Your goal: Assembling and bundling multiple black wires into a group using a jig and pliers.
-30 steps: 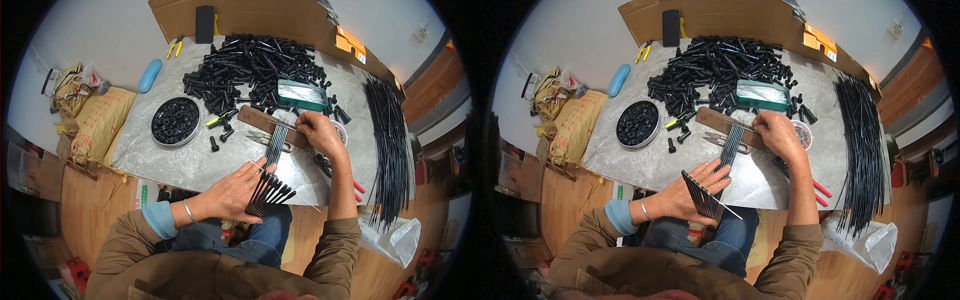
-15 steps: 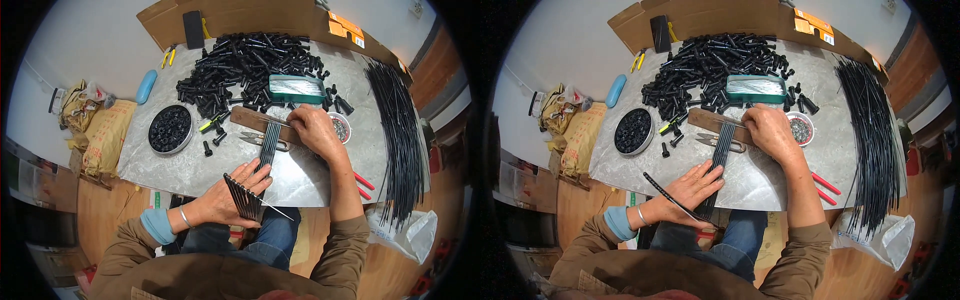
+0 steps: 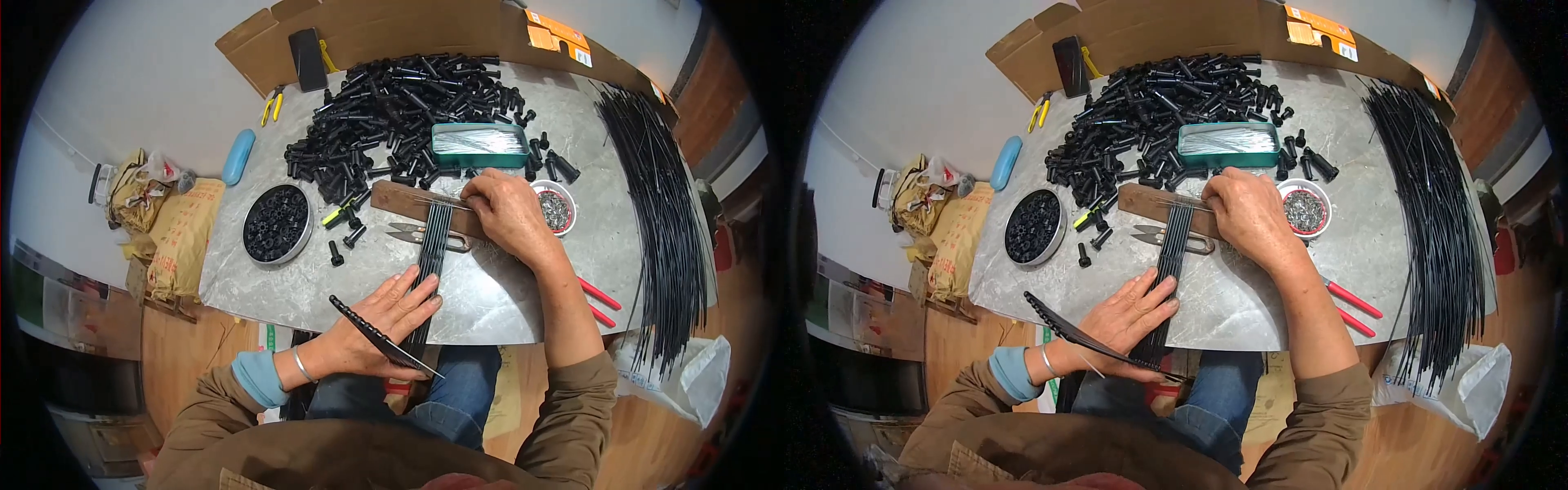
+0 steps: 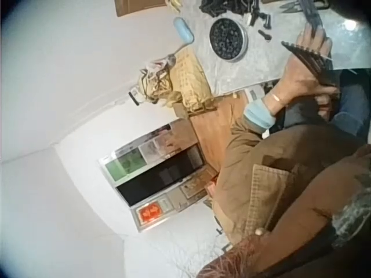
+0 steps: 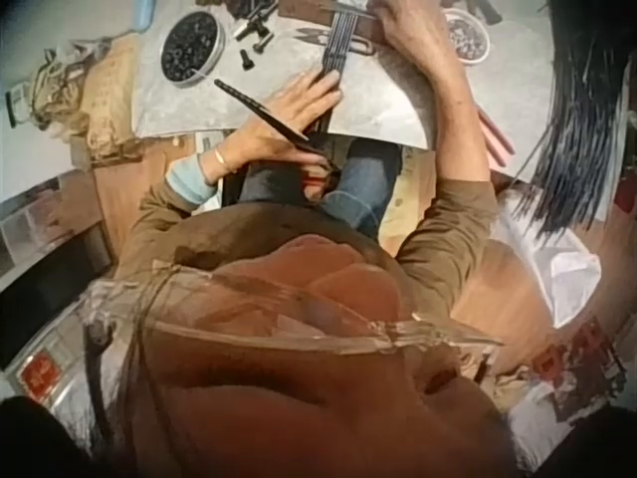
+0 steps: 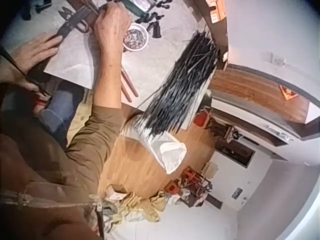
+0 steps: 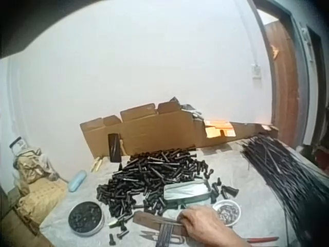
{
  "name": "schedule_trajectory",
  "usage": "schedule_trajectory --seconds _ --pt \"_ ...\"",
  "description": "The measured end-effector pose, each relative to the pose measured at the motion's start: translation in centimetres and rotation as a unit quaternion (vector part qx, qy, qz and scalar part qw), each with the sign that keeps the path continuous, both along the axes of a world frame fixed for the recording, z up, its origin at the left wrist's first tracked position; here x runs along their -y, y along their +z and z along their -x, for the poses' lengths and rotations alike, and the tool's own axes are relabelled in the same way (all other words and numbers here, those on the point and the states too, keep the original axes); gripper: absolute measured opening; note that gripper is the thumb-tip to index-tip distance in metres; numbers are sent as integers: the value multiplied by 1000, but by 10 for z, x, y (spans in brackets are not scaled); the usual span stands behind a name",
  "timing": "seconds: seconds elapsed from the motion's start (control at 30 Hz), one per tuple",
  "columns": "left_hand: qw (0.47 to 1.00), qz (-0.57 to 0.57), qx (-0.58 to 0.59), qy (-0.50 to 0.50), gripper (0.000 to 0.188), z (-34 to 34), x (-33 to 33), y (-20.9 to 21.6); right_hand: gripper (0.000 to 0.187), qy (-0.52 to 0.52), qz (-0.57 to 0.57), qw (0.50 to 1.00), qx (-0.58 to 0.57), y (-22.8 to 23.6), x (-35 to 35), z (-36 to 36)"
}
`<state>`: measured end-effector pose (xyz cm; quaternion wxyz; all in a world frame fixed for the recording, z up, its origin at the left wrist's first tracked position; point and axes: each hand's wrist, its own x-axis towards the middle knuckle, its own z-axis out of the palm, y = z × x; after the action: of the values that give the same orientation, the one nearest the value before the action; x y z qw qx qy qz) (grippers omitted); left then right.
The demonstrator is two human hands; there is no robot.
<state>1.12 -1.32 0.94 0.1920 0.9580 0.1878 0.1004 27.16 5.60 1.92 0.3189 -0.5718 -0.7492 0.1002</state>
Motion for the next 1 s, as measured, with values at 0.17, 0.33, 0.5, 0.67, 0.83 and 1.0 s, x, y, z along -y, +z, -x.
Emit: schedule_trajectory --seconds 0.17,0.33,0.5,0.67,0.83,1.0 --pt "1000 0 -4 -3 104 -2 -1 -1 13 -7 50 998 -30 -10 -4 -2" --pt "1000 5 4 4 104 0 0 1 14 2 86 994 -71 -11 -9 -3" --pt "1000 14 14 3 102 0 0 1 13 -10 88 993 -81 -6 -4 -2" --pt "1000 17 -3 6 102 0 -1 0 10 -7 0 1000 -18 -9 -3 5" --pt "1000 25 -1 6 102 -1 -1 1 8 2 -35 999 0 -9 -5 4" --pt "1000 18 3 8 104 -1 -1 0 4 24 -55 998 4 -11 -10 1"
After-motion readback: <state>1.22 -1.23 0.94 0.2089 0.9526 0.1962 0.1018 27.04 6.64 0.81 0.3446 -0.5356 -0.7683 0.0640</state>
